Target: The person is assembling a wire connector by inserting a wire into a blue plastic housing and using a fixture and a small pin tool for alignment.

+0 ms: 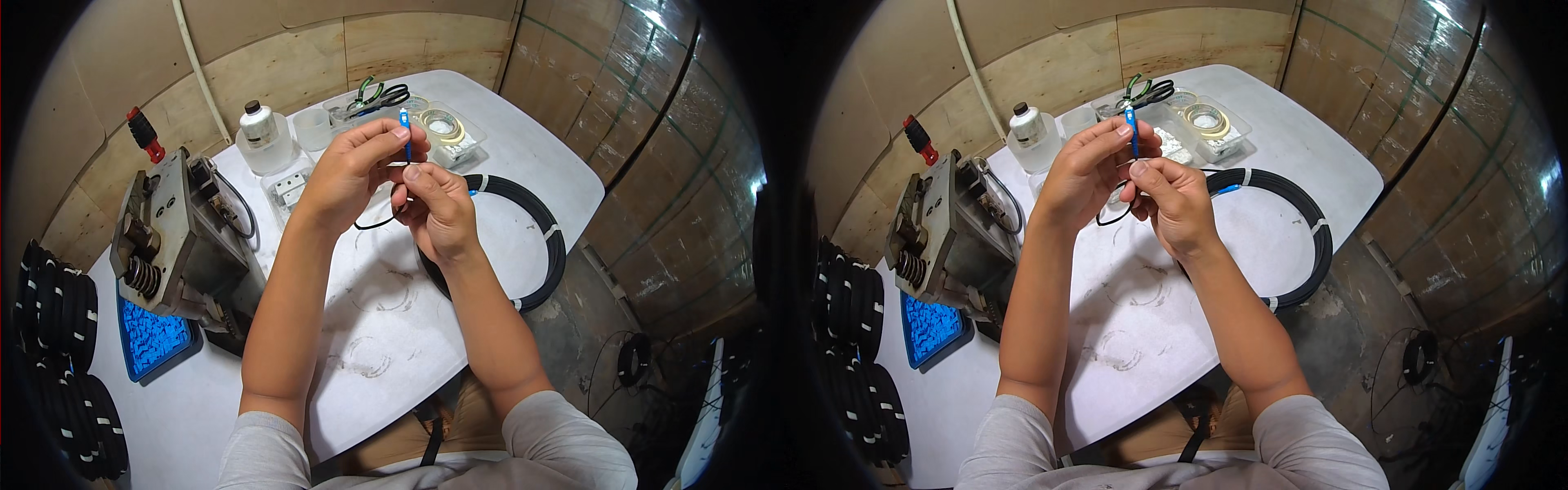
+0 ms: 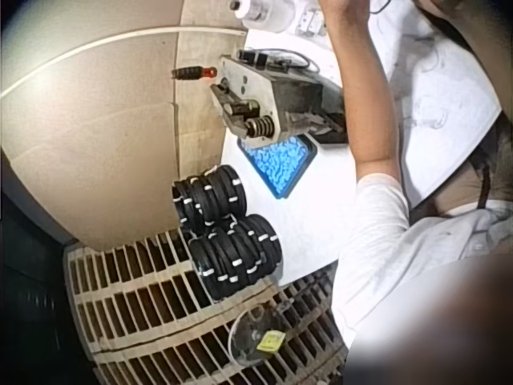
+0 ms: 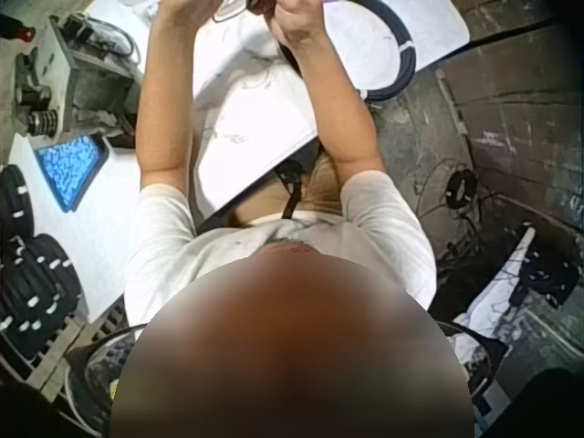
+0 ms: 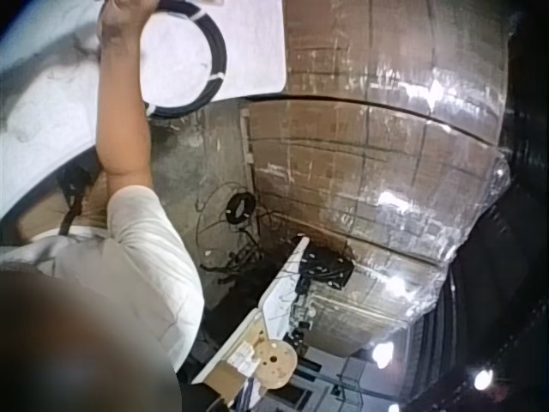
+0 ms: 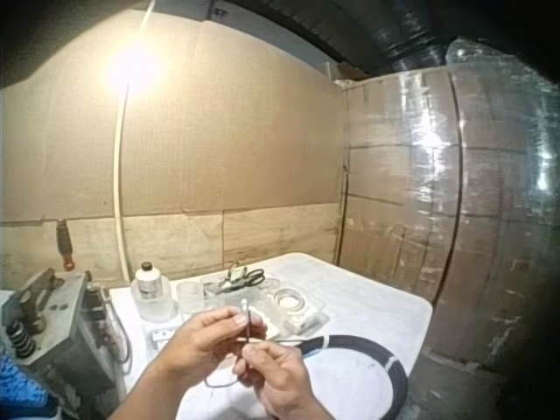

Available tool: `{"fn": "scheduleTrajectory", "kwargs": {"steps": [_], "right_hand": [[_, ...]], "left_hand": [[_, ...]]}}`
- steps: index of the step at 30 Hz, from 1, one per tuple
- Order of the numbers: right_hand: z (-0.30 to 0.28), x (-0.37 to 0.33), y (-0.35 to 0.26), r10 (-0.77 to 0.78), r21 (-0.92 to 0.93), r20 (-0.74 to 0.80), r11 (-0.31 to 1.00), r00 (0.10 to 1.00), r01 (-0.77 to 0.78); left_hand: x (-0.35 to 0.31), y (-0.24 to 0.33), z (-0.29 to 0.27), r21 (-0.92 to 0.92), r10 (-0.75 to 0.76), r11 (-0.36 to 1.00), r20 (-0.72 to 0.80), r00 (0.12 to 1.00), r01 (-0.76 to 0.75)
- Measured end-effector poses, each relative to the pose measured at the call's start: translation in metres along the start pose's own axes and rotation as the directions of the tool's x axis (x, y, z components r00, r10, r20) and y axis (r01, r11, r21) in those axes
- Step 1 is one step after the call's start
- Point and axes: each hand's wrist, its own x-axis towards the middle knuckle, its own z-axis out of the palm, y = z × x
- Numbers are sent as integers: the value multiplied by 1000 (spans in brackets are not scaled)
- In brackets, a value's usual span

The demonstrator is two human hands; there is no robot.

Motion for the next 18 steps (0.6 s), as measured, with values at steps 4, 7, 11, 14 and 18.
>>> {"fn": "scheduleTrajectory", "kwargs": {"steps": [4, 7, 11, 14, 18], "right_hand": [[0, 0, -1, -1, -2, -4, 1000, 1000, 1], [0, 0, 0, 2, -4, -7, 1000, 1000, -2], [-1, 0, 0, 8, 0, 1, 1000, 1000, -8], [-1, 0, 0, -2, -5, 8, 1000, 1000, 2], [0, 0, 0, -2, -8, -4, 1000, 1000, 2]], "left_hand": [[0, 1, 2, -12, 8, 1000, -16, 1000, -8], [0, 1, 2, -16, 7, 1000, -25, 1000, -8], [0, 0, 0, 9, 1, 1000, -1, 1000, -1], [0, 0, 0, 2, -5, 1000, -9, 1000, 5], [0, 1, 3, -8, 13, 1000, -27, 1000, -13]]}}
